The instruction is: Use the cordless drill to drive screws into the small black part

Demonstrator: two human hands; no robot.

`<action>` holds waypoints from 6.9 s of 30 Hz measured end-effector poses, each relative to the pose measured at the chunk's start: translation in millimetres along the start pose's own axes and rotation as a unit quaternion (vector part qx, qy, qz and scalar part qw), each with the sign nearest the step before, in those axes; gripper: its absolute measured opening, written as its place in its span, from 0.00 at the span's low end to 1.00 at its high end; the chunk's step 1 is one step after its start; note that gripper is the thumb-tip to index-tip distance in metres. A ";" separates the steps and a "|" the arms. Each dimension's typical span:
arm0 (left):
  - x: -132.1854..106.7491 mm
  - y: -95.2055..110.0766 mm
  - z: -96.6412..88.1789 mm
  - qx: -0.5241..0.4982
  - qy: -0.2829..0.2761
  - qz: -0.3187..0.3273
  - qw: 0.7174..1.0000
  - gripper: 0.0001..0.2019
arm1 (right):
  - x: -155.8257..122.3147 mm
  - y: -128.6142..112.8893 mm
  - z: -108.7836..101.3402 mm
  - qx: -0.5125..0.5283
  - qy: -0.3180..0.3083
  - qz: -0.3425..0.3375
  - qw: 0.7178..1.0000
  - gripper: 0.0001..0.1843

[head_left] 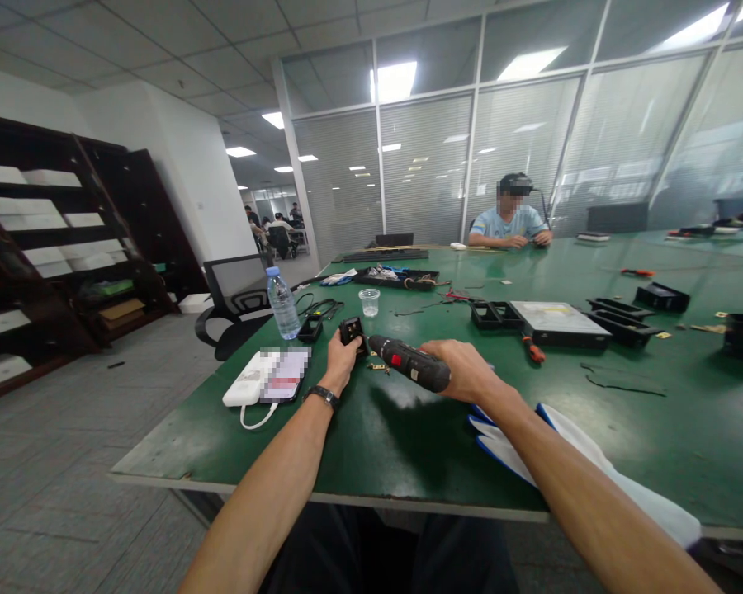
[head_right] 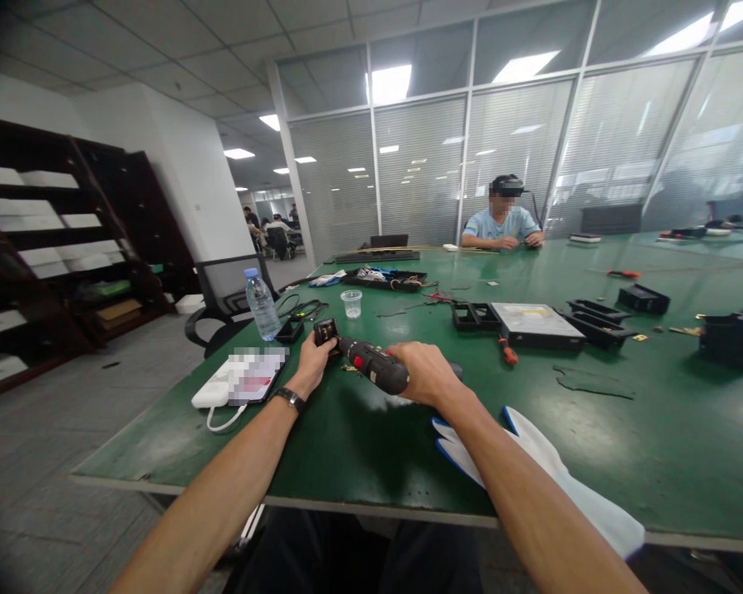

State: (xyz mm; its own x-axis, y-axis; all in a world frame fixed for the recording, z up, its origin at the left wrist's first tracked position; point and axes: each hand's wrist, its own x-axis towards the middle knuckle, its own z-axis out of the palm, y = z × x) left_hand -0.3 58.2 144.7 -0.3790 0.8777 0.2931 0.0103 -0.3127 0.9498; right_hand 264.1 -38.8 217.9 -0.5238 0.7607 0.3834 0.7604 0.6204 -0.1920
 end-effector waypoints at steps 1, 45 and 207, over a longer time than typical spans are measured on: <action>0.0 -0.2 0.1 0.000 0.002 0.002 1.000 0.18 | 0.1 -0.5 -0.3 -0.002 -0.001 -0.001 1.000 0.09; 2.8 -4.8 -1.3 0.004 -0.015 -0.005 1.000 0.16 | 1.2 0.7 3.8 -0.014 -0.019 0.011 1.000 0.08; -0.9 0.7 0.4 -0.002 -0.007 -0.012 1.000 0.15 | 1.6 0.1 4.2 -0.005 -0.018 0.009 1.000 0.08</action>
State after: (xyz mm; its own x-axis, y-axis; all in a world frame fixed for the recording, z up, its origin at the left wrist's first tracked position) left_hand 0.4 57.3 145.2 -0.3659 0.8899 0.2722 -0.0028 -0.2935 0.9559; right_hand 261.7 -36.8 214.7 -0.5234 0.7781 0.3473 0.7732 0.6050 -0.1901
